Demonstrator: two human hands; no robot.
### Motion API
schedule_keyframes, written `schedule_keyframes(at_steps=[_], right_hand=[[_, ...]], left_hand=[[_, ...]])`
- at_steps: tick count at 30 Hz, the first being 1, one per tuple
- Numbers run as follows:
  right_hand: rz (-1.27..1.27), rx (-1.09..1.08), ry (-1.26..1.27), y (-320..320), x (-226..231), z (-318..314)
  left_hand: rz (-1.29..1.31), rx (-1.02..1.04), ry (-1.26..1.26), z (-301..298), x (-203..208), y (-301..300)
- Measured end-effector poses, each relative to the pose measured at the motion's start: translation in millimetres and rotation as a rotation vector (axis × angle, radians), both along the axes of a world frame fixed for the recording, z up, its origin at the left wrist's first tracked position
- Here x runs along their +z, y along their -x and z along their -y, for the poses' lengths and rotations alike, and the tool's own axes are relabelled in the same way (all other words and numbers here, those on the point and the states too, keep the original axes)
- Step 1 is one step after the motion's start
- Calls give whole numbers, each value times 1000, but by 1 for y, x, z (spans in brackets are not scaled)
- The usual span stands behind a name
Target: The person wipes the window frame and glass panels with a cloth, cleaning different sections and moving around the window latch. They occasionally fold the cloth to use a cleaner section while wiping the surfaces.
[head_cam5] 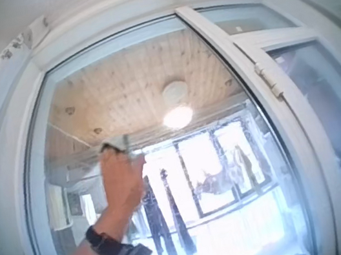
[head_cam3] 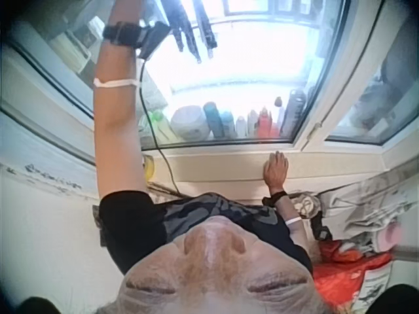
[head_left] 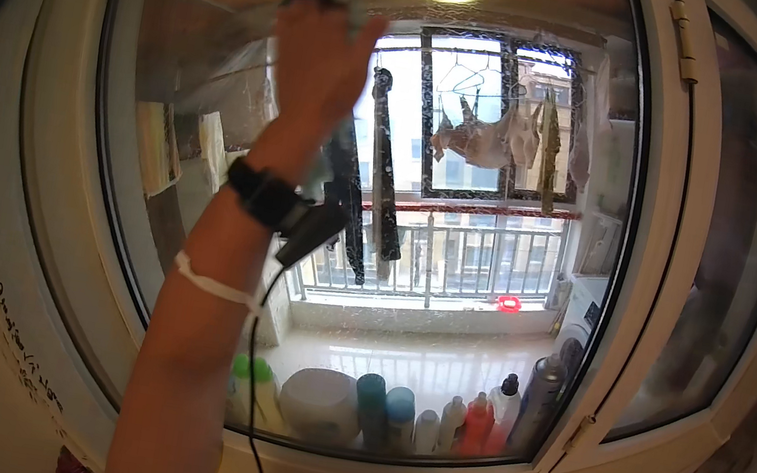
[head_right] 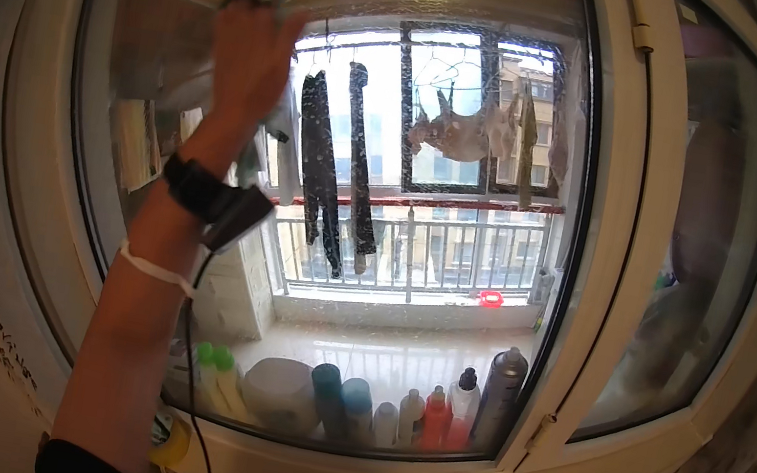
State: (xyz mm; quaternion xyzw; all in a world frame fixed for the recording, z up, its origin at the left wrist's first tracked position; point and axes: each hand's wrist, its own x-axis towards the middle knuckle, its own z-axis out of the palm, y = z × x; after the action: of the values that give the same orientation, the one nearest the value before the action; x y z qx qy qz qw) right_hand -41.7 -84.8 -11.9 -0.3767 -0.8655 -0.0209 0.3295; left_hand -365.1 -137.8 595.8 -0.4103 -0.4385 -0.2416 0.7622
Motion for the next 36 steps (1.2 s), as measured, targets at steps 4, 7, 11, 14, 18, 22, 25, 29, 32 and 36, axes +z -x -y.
schedule_keyframes(at_steps=[4,7,11,14,18,22,25,29,32,36], right_hand=[[4,-1,0,0,-2,-3],[14,4,17,-1,1,-2],[21,5,-13,1,-3,-4],[29,5,10,-1,3,-2],[16,3,-24,-2,-3,-3],[-9,-9,-21,-4,1,1],[-21,6,-35,-1,3,3],[32,7,-15,2,9,2],[22,-5,-10,-2,6,0],[2,24,-40,5,1,-8]], left_hand=[[-28,-334,166,-44,-39,-55],[84,-287,452,-41,-85,-80],[75,-174,608,-13,-141,-64],[174,-297,619,20,-153,-33],[366,-140,379,69,-137,26],[412,-218,14,109,-92,122],[331,-150,-156,121,-48,144],[277,165,-203,99,-19,138],[240,-217,-42,45,-32,56],[74,-197,204,16,-89,-5]])
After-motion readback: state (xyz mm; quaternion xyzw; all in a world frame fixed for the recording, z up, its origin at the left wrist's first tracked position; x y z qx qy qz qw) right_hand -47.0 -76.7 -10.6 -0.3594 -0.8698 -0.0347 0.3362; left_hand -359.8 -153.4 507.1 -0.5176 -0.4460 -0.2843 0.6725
